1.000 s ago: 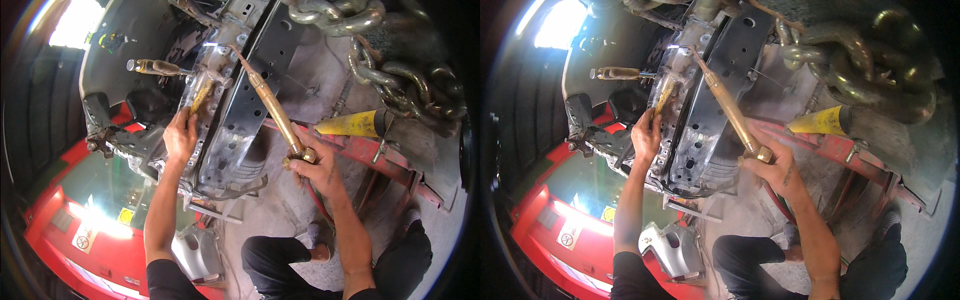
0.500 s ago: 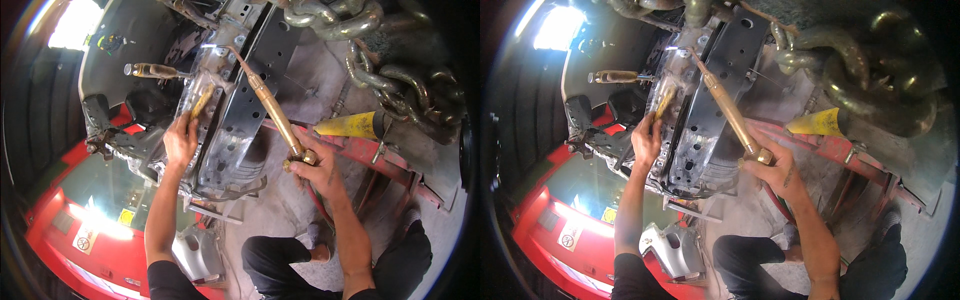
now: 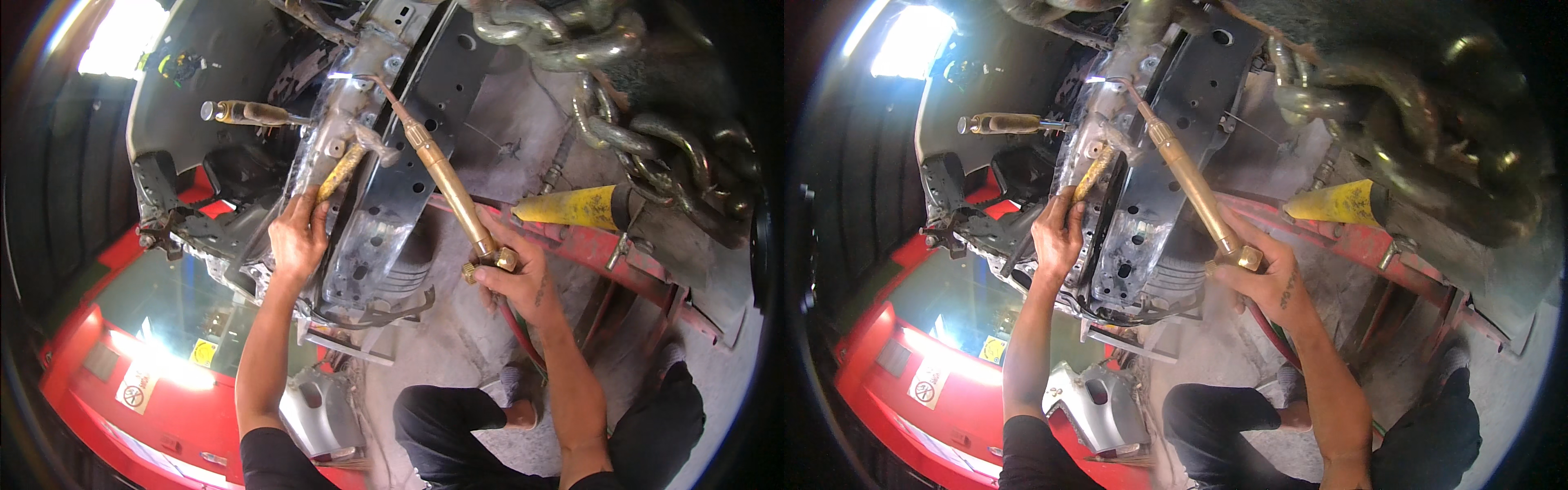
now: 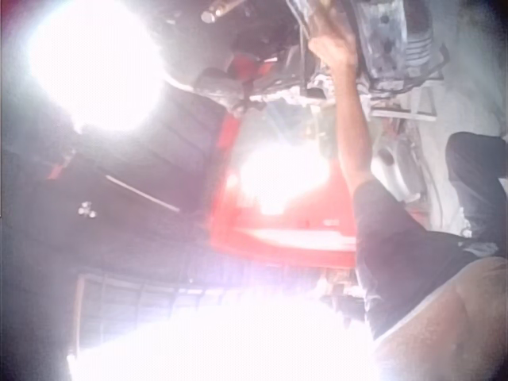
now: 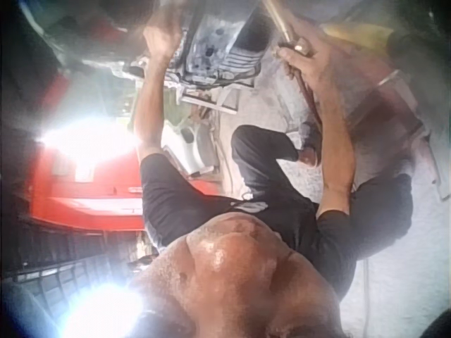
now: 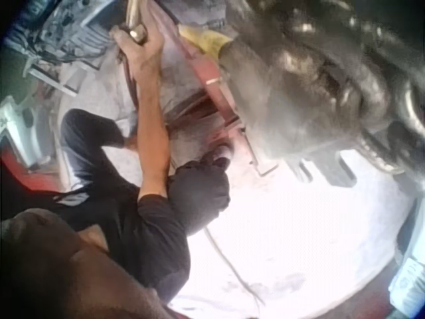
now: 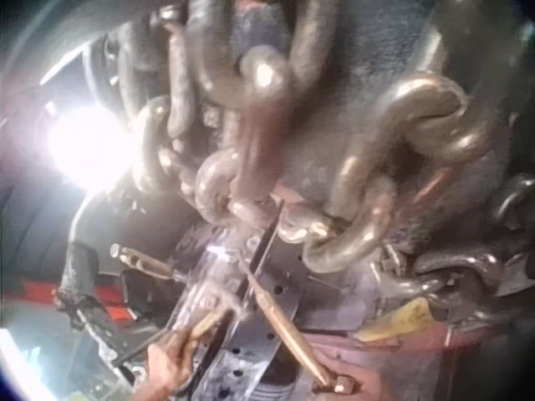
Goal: The person welds a car frame using a welding torch and filler rod, then hammers the welds to smooth them. The work is performed on a red vehicle frame secured in a repair jig.
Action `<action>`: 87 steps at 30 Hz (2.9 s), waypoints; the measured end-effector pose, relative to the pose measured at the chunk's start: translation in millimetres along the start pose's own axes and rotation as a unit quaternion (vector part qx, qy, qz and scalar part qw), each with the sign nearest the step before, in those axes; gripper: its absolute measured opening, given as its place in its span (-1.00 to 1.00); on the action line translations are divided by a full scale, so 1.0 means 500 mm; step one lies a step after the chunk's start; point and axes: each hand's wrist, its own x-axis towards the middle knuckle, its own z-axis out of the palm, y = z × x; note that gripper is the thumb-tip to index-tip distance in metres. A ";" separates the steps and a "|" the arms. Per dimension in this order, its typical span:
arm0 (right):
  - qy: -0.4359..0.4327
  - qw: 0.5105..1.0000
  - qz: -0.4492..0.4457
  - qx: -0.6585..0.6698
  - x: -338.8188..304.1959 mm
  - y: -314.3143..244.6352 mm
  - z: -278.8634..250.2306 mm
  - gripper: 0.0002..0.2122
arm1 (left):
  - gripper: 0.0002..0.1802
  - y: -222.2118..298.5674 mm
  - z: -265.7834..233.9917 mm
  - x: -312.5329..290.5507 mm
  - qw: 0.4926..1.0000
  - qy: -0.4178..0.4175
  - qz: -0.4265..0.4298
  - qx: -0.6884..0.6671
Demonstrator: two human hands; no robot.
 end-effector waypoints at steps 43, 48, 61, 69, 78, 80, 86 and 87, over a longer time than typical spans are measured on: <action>-0.026 0.999 0.041 -0.022 0.032 0.021 0.052 -0.26 | -0.69 0.061 -0.035 -0.074 0.997 -0.020 -0.050 -0.051; -0.034 0.999 0.030 -0.020 0.034 0.021 0.054 -0.25 | -0.64 0.057 -0.034 -0.071 0.996 -0.022 -0.056 -0.063; -0.036 0.999 0.034 -0.014 0.028 0.018 0.056 -0.26 | -0.67 0.042 -0.028 -0.079 0.995 -0.016 -0.086 -0.053; -0.034 0.999 0.034 -0.017 0.029 0.016 0.054 -0.26 | -0.69 0.041 -0.027 -0.078 0.996 -0.012 -0.074 -0.048; -0.030 0.999 0.030 -0.010 0.026 0.025 0.052 -0.26 | -0.63 0.035 -0.024 -0.062 0.992 -0.014 -0.105 -0.076; -0.030 0.999 0.029 -0.010 0.026 0.026 0.052 -0.26 | -0.64 0.028 -0.020 -0.062 0.993 -0.003 -0.091 -0.073; -0.040 0.999 0.028 -0.017 0.027 0.027 0.049 -0.25 | -0.62 0.023 -0.017 -0.065 0.992 -0.007 -0.101 -0.076; -0.037 0.999 0.027 -0.016 0.027 0.026 0.051 -0.25 | -0.61 0.024 -0.018 -0.065 0.992 -0.009 -0.104 -0.076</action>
